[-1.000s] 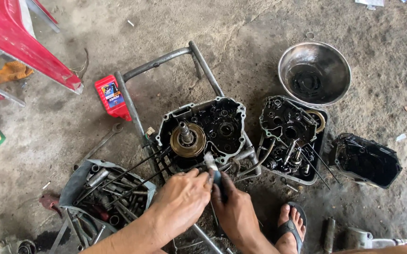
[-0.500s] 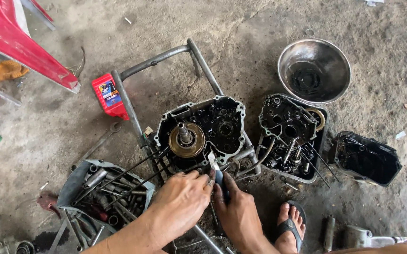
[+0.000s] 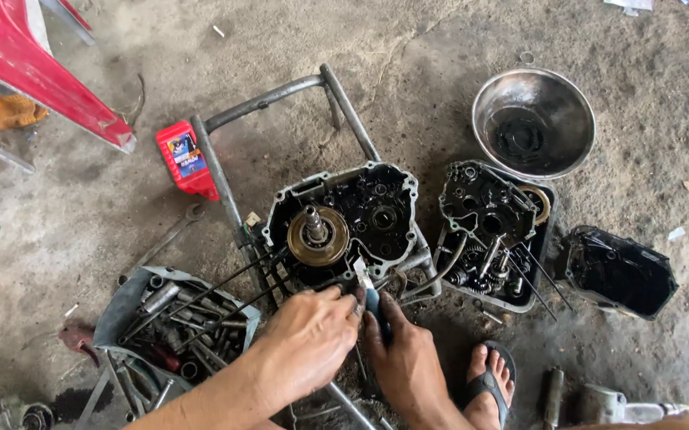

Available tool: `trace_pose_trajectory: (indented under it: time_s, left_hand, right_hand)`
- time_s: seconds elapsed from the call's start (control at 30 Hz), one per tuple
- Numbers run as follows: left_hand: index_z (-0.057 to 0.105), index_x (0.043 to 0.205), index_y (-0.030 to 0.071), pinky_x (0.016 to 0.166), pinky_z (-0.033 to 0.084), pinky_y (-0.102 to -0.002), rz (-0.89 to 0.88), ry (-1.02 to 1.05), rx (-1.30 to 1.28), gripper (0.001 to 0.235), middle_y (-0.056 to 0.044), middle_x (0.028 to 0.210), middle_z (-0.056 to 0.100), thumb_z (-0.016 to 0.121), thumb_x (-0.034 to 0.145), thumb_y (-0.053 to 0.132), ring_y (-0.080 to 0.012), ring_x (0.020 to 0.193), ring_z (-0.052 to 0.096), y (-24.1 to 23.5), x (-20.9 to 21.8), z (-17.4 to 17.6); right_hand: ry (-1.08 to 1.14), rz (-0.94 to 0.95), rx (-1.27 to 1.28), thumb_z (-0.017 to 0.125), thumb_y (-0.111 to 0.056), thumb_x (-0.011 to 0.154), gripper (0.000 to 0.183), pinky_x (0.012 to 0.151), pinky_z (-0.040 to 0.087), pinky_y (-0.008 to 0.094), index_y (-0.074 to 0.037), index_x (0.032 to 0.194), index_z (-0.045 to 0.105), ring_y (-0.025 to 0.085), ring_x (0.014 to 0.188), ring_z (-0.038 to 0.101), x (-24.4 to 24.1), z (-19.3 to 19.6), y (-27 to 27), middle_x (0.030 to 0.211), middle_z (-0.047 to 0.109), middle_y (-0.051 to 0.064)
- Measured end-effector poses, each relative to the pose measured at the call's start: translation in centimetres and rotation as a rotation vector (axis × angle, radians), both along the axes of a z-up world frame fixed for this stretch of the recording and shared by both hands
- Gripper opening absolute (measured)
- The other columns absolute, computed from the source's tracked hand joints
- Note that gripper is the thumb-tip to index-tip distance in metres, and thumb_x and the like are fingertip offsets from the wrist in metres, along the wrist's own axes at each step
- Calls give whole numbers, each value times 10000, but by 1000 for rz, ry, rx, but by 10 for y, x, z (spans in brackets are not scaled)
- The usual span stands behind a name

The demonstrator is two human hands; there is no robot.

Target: The person uses a screwdriver to scrape and clean the mating surface of a disassembled engine casing. The person holds the casing steady with one hand while scraping with the other, working around the internal gears and shafts.

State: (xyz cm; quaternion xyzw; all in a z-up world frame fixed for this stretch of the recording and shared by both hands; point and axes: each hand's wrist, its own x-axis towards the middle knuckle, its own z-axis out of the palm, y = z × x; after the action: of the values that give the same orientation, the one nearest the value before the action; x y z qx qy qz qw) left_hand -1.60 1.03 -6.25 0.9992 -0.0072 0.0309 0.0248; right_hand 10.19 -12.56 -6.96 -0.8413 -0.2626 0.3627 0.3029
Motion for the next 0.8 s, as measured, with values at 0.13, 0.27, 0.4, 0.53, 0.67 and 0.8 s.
trace_pose_trajectory:
  time_s: [0.13,0.27,0.4,0.53,0.67,0.8]
  left_hand:
    - [734,967,-87,711,627,-365,25,429,-168,202,-185,954,701,569,963,30,-239,789,680,-1,9,16]
    - [746,967,-18,549,613,-367,86,250,-261,258,-171,810,697,619,961,207,-312,797,683,-1,12,24]
    - [741,731,28,605,588,-422,58,179,-322,332,-119,681,675,681,885,317,-259,654,656,2,9,40]
    - [734,767,25,583,594,-424,13,155,-296,359,-147,723,698,674,973,313,-270,633,672,-4,2,24]
    - [750,1002,64,817,629,-479,-94,-314,-292,320,-167,987,750,677,1112,355,-303,939,737,-43,-24,-31]
    - [517,1454,-54,1078,429,-588,536,433,-1187,972,-299,1489,500,502,1000,806,-422,1394,472,-83,-22,-89]
  right_hand:
    - [1,-70,-24,607,-310,978,511,550,595,387,-114,1447,560,240,557,744,-1,22,5,693,758,197]
    - [91,-149,-57,605,-294,962,550,507,524,365,-103,1475,560,202,513,671,5,6,-8,677,746,173]
    - [234,-305,144,625,-273,972,491,496,437,333,-36,1401,608,148,582,545,15,-62,-34,757,727,116]
    - [127,-302,373,667,-282,966,460,565,494,302,33,1300,651,124,676,591,28,-61,-37,807,722,96]
    - [52,-150,241,610,-311,982,451,553,536,310,14,1296,617,137,636,647,49,-47,-32,759,727,70]
    - [59,22,-31,488,-295,1044,393,515,511,354,-31,1293,639,186,544,619,68,-28,-24,678,704,107]
